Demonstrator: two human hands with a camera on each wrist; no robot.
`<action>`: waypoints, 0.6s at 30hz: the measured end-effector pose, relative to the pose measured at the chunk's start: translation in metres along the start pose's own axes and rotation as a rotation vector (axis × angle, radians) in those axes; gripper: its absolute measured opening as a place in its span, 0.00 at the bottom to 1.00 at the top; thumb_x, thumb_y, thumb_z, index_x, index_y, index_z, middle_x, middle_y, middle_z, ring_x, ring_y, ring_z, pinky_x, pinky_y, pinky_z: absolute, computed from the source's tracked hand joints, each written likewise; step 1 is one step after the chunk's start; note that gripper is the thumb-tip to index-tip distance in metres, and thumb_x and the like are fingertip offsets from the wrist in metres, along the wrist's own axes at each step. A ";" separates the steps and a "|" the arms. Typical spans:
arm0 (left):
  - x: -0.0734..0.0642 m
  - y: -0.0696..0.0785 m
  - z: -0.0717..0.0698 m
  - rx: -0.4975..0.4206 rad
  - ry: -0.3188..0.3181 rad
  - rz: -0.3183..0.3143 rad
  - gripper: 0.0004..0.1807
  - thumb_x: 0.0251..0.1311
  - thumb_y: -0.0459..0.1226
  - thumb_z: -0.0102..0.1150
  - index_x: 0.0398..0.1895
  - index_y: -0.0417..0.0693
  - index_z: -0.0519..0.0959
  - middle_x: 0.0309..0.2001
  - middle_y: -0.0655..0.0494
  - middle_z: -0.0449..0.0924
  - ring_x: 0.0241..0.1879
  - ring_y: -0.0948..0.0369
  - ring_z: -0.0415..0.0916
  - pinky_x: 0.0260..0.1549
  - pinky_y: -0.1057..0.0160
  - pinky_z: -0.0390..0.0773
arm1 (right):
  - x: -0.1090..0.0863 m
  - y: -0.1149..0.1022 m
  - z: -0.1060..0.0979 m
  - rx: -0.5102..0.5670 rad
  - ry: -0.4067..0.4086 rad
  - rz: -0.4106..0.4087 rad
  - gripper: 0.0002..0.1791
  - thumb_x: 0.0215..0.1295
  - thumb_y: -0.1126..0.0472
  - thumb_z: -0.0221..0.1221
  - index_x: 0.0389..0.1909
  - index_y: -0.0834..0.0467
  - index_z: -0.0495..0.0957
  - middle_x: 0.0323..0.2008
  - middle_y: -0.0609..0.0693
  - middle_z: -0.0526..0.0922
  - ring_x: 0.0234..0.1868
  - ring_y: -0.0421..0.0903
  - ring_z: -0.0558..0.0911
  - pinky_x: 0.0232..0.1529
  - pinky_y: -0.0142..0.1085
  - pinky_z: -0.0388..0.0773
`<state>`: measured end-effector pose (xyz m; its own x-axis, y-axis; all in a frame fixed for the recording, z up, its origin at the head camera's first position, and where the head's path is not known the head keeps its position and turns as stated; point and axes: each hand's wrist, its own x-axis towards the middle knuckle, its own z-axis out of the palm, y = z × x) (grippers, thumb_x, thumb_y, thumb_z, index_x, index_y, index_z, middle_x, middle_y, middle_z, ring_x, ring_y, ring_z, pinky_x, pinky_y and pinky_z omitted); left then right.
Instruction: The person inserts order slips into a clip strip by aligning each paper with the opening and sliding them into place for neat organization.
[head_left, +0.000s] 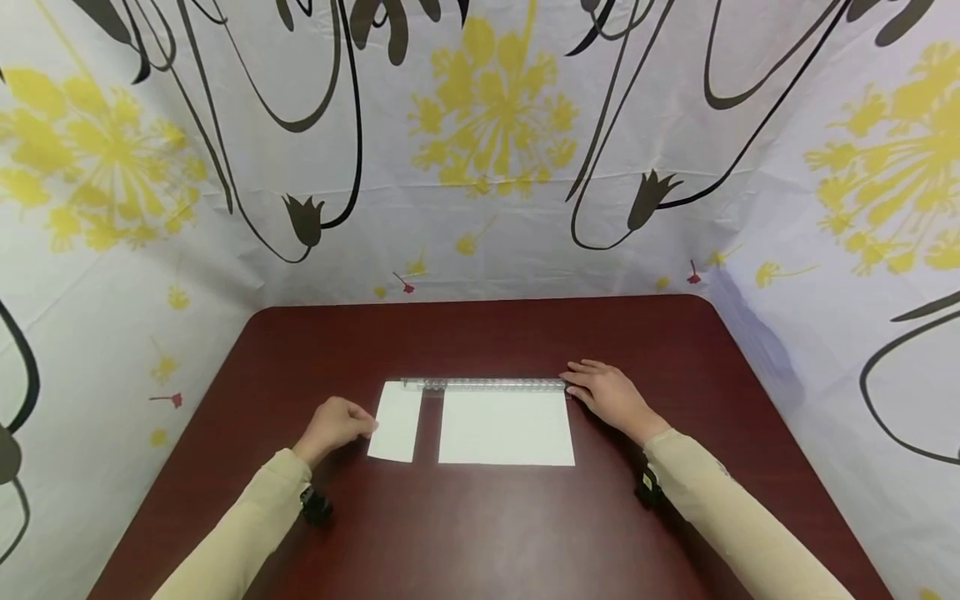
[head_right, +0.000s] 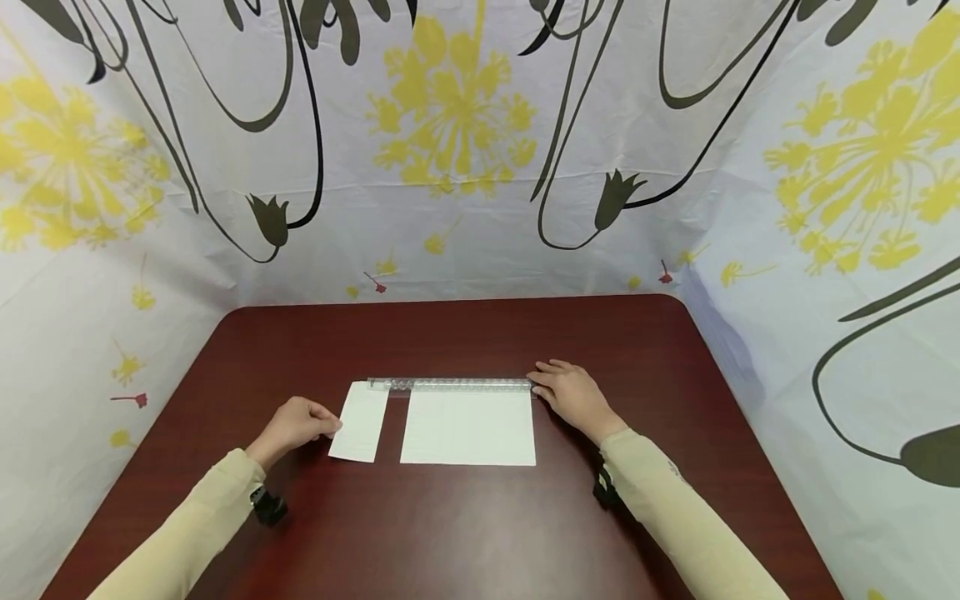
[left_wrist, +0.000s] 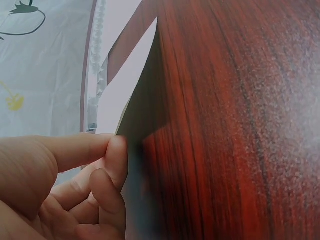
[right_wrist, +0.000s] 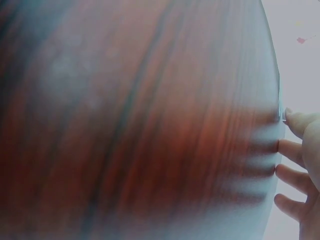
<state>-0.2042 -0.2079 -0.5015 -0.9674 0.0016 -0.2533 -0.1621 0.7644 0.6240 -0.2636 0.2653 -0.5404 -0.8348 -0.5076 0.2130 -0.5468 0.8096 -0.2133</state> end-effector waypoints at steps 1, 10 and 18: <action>-0.001 0.000 0.000 0.003 0.001 0.001 0.09 0.55 0.39 0.68 0.31 0.42 0.88 0.31 0.52 0.88 0.29 0.61 0.76 0.27 0.66 0.74 | 0.000 0.000 0.000 -0.002 0.002 -0.002 0.21 0.68 0.56 0.61 0.61 0.56 0.79 0.63 0.60 0.78 0.66 0.61 0.76 0.66 0.56 0.72; -0.003 -0.002 0.003 0.009 0.028 0.009 0.08 0.54 0.39 0.67 0.31 0.42 0.88 0.29 0.53 0.87 0.30 0.61 0.78 0.29 0.64 0.74 | -0.001 -0.001 0.000 0.000 0.004 0.002 0.22 0.68 0.56 0.61 0.61 0.56 0.79 0.63 0.60 0.78 0.65 0.62 0.76 0.65 0.58 0.72; -0.001 -0.002 0.004 0.031 0.039 0.030 0.08 0.54 0.39 0.68 0.30 0.43 0.88 0.28 0.54 0.88 0.29 0.63 0.78 0.29 0.65 0.74 | -0.001 -0.001 0.000 -0.013 0.002 0.015 0.22 0.68 0.55 0.61 0.61 0.55 0.78 0.63 0.59 0.78 0.65 0.62 0.76 0.65 0.58 0.72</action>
<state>-0.2020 -0.2070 -0.5057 -0.9786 0.0002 -0.2058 -0.1276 0.7840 0.6075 -0.2627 0.2652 -0.5405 -0.8426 -0.4951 0.2118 -0.5336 0.8208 -0.2039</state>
